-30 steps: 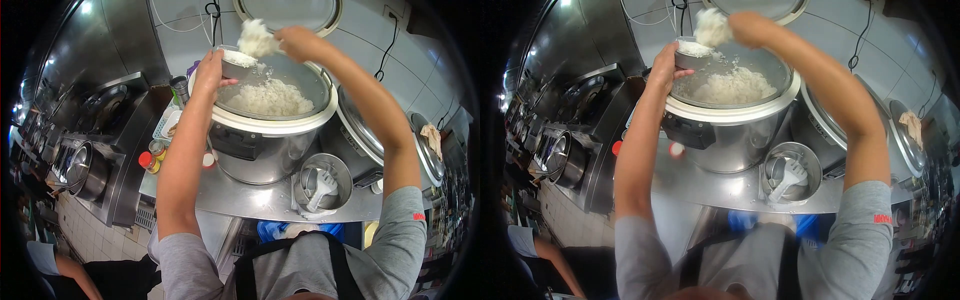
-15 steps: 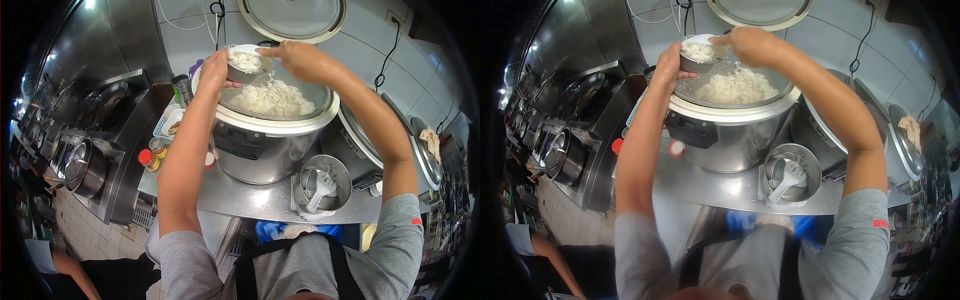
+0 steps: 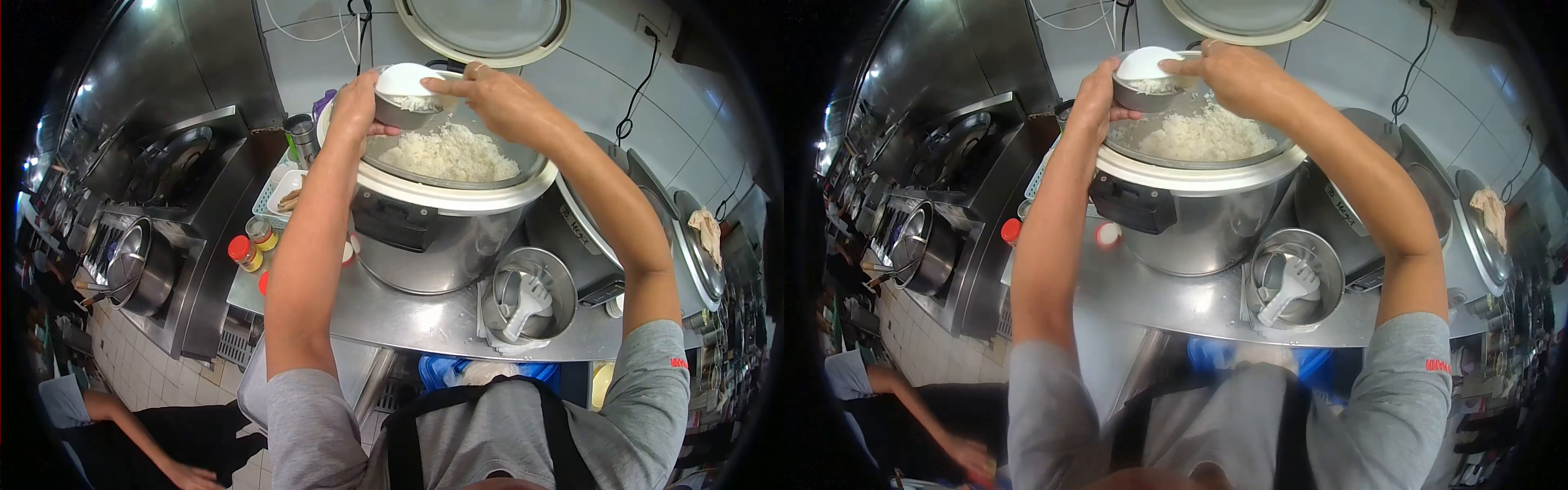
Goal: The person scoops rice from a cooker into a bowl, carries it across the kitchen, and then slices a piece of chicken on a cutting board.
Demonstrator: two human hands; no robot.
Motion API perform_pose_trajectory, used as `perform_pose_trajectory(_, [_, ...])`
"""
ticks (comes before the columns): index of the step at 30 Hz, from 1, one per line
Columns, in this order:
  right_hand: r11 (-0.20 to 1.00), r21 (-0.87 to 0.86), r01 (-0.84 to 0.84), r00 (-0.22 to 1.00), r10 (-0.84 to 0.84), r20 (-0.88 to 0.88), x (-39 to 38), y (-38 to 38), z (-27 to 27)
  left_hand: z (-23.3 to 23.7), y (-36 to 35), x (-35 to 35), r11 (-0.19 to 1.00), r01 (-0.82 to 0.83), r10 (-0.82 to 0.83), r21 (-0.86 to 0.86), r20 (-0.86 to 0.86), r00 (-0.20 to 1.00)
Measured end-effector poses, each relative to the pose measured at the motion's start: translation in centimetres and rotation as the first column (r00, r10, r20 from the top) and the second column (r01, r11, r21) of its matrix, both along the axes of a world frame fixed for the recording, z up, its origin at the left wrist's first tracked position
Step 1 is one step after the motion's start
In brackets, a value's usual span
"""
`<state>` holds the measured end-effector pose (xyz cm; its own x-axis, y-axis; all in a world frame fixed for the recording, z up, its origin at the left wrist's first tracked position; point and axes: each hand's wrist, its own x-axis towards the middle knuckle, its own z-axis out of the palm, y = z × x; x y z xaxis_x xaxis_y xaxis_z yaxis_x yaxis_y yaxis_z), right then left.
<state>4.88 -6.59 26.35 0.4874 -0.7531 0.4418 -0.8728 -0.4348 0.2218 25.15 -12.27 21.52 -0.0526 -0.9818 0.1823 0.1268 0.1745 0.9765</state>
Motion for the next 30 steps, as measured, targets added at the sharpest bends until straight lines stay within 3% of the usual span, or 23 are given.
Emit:
perform_pose_trajectory(3, [0.987, -0.13, -0.1, 0.992, 0.089, -0.089, -0.2, -0.9, -0.4, 0.0, -0.1, -0.1, 1.0, -0.019, 0.018, 0.02, 0.035, 0.999])
perform_pose_trajectory(9, [0.987, -0.051, -0.151, 0.983, 0.156, 0.096, -1.7, 0.5, 1.0, 0.1, 0.6, 0.1, 1.0, -0.003, 0.004, 0.006, -0.164, 0.986])
perform_pose_trajectory(11, [0.947, -0.218, -0.235, 0.969, 0.245, 0.019, -2.1, -0.5, -0.8, 0.1, 0.6, 0.2, 1.0, -0.002, 0.004, 0.015, -0.148, 0.989])
perform_pose_trajectory(14, [0.91, -0.298, -0.287, 0.956, 0.29, -0.037, -1.6, -2.2, -2.5, 0.0, 0.5, 0.4, 1.0, 0.014, -0.014, -0.001, -0.086, 0.996])
perform_pose_trajectory(18, [0.96, -0.138, -0.242, 0.97, 0.243, -0.01, -2.1, -2.6, -2.5, -0.2, 0.8, 0.0, 0.998, -0.042, 0.042, -0.05, -0.002, 0.999])
perform_pose_trajectory(20, [0.916, 0.075, -0.393, 0.911, 0.377, 0.168, -3.1, -2.2, -1.0, -0.1, 0.6, -0.4, 0.994, -0.074, 0.075, -0.085, 0.016, 0.997])
perform_pose_trajectory(21, [0.917, 0.071, -0.392, 0.911, 0.376, 0.169, -3.6, -2.0, -0.2, -0.2, 0.5, -0.5, 0.987, -0.108, 0.112, -0.116, 0.028, 0.993])
perform_pose_trajectory(23, [0.93, 0.238, -0.278, 0.908, 0.174, 0.382, -4.4, -1.5, 1.1, 0.0, 0.7, -0.6, 0.986, -0.1, 0.104, -0.134, 0.016, 0.994])
perform_pose_trajectory(27, [0.901, 0.22, -0.373, 0.895, 0.287, 0.342, -4.0, -2.6, -1.3, -0.1, 0.9, -0.3, 0.987, -0.046, 0.056, -0.152, 0.058, 0.997])
perform_pose_trajectory(29, [0.887, -0.003, -0.461, 0.875, 0.455, 0.162, -3.0, -3.3, -1.9, -0.1, 1.1, -0.5, 0.987, -0.053, 0.059, -0.149, 0.037, 0.998])
perform_pose_trajectory(30, [0.887, -0.008, -0.461, 0.875, 0.456, 0.163, -3.2, -3.3, -1.8, 0.1, 1.2, -0.5, 0.987, -0.062, 0.064, -0.151, 0.01, 0.998])
